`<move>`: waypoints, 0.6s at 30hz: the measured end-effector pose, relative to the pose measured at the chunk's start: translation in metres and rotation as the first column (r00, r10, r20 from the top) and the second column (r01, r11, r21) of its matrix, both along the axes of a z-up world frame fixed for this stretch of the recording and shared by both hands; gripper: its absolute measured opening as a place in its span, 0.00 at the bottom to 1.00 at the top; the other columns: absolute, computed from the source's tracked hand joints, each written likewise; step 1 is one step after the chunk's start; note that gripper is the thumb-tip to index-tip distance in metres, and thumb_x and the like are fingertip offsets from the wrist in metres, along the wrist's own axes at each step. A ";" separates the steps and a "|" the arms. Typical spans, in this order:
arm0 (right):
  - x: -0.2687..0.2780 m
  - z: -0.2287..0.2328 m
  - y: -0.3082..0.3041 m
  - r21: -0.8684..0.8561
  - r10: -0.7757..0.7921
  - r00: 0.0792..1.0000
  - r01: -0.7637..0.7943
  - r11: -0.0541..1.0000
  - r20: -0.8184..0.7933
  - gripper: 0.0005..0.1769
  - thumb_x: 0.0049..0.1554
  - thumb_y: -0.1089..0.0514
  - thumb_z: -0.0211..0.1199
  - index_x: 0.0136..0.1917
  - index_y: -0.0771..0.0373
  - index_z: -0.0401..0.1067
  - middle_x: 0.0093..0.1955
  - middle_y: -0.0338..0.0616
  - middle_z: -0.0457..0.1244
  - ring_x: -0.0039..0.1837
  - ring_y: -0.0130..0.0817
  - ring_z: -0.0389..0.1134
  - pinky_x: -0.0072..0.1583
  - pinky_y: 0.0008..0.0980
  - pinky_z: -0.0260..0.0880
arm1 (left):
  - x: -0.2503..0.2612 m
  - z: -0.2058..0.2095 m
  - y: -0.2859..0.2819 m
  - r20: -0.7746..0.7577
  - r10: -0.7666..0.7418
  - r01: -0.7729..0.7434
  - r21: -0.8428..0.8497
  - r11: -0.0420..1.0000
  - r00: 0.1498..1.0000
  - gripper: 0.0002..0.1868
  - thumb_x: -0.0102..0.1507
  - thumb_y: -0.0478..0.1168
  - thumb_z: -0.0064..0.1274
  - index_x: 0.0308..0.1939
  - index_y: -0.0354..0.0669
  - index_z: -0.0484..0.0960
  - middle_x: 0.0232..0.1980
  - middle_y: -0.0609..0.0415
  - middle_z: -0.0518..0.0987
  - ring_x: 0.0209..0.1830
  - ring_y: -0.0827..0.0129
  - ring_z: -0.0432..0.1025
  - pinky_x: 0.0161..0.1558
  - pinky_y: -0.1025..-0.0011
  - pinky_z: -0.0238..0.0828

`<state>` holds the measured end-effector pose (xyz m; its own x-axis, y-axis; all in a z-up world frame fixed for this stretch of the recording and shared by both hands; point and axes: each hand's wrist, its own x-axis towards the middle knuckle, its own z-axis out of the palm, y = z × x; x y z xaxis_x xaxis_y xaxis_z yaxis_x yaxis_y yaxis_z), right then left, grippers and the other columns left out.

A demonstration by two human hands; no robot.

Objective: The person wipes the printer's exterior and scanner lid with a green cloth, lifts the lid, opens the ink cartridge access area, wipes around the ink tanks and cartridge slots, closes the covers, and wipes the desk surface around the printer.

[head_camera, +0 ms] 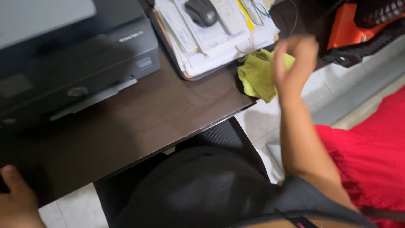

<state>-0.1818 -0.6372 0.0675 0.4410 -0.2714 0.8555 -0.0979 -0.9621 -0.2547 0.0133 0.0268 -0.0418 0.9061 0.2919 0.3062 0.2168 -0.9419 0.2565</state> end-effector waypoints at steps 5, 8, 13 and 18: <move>-0.047 -0.049 0.035 -0.092 -0.036 0.912 -0.002 0.996 -0.408 0.21 0.54 0.55 0.69 0.58 0.69 0.78 0.64 0.59 0.64 0.66 0.58 0.62 0.64 0.59 0.58 | 0.025 -0.047 0.044 -0.052 -0.140 0.141 0.007 0.990 0.989 0.28 0.77 0.55 0.39 0.49 0.34 0.86 0.36 0.40 0.81 0.29 0.52 0.76 0.26 0.61 0.71; -0.051 -0.065 -0.012 0.094 -0.112 0.918 0.159 0.983 -0.381 0.21 0.58 0.51 0.71 0.61 0.62 0.76 0.72 0.72 0.55 0.73 0.63 0.56 0.72 0.56 0.57 | 0.037 -0.067 0.063 0.040 -0.302 0.304 -0.035 0.952 0.952 0.26 0.78 0.49 0.39 0.50 0.30 0.86 0.37 0.41 0.83 0.33 0.55 0.77 0.31 0.64 0.72; -0.030 -0.095 -0.136 0.181 -0.162 0.866 0.276 0.944 -0.474 0.27 0.58 0.56 0.67 0.65 0.70 0.65 0.72 0.72 0.55 0.73 0.67 0.58 0.73 0.52 0.60 | 0.030 -0.075 0.078 0.033 -0.183 0.180 0.086 0.980 0.983 0.24 0.77 0.48 0.42 0.46 0.31 0.85 0.37 0.40 0.82 0.31 0.56 0.77 0.31 0.63 0.72; 0.023 -0.108 -0.256 0.715 0.057 0.959 0.168 0.679 -0.279 0.20 0.52 0.59 0.63 0.57 0.69 0.70 0.52 0.54 0.65 0.51 0.46 0.69 0.51 0.41 0.70 | 0.050 -0.077 0.075 0.258 -0.443 0.457 0.003 0.889 0.859 0.18 0.80 0.41 0.44 0.54 0.28 0.83 0.48 0.38 0.84 0.48 0.58 0.79 0.51 0.66 0.78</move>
<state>-0.1591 -0.8936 -0.0409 0.5742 -0.7854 0.2312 -0.3137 -0.4719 -0.8240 0.0636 0.1020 -0.1188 0.8412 -0.1061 0.5301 -0.3036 -0.9041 0.3007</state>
